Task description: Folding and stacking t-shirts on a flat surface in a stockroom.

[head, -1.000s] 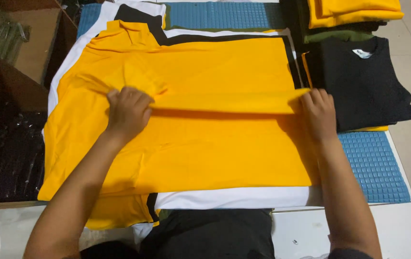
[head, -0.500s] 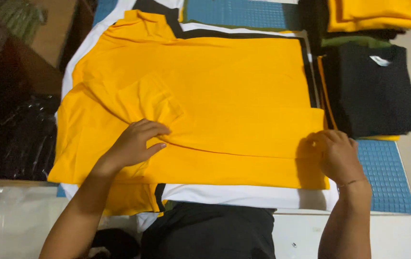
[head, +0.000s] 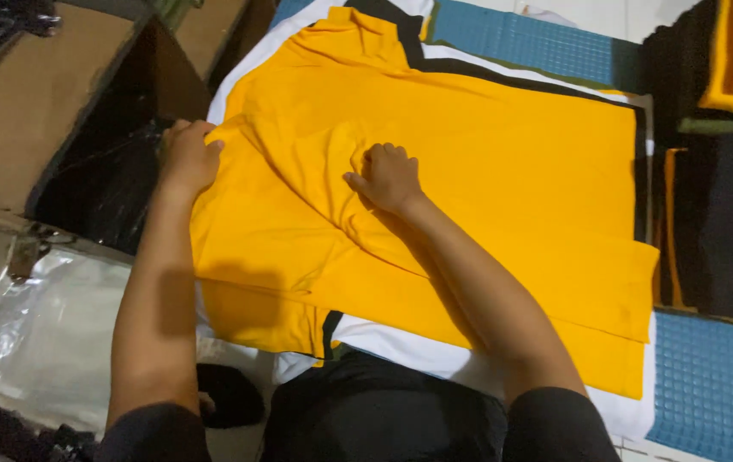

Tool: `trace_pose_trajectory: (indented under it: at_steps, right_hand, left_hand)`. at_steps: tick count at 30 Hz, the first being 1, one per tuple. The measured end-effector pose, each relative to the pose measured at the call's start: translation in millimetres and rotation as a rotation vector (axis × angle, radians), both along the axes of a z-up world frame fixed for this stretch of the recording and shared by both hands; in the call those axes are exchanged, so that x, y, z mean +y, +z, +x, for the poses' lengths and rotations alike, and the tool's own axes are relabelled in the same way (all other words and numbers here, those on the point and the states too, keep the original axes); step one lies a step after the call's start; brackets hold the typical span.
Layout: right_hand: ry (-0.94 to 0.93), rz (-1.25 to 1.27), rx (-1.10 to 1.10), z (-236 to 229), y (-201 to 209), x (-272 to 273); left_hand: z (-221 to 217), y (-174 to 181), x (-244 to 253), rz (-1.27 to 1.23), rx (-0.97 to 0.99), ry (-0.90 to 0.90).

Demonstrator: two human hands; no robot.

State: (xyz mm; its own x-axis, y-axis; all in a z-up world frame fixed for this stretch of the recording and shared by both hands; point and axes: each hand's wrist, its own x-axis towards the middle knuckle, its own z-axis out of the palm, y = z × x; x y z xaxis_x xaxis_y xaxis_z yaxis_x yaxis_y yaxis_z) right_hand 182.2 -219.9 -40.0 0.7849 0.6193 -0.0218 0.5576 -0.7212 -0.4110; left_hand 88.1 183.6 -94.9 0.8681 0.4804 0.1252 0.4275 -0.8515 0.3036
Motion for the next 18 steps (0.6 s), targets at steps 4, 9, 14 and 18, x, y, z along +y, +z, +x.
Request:
trace_pose_trajectory:
  at_steps: [4, 9, 14, 18]
  right_hand:
    - [-0.087, 0.243, 0.149, -2.1, -9.3, 22.1]
    - [0.295, 0.708, -0.233, -53.9, 36.4, 0.8]
    - [0.579, 0.663, -0.471, -147.7, 49.1, 5.7]
    - [0.620, 0.657, -0.533, -190.8, 26.4, 13.4]
  left_hand:
    - [6.5, 3.3, 10.7, -0.097, -0.131, -0.052]
    - [-22.8, 66.5, -34.4, -0.517, -0.298, -0.001]
    - [-13.3, 34.2, -27.5, -0.634, -0.409, 0.024]
    - [-29.1, 65.5, -55.3, -0.758, -0.408, 0.142]
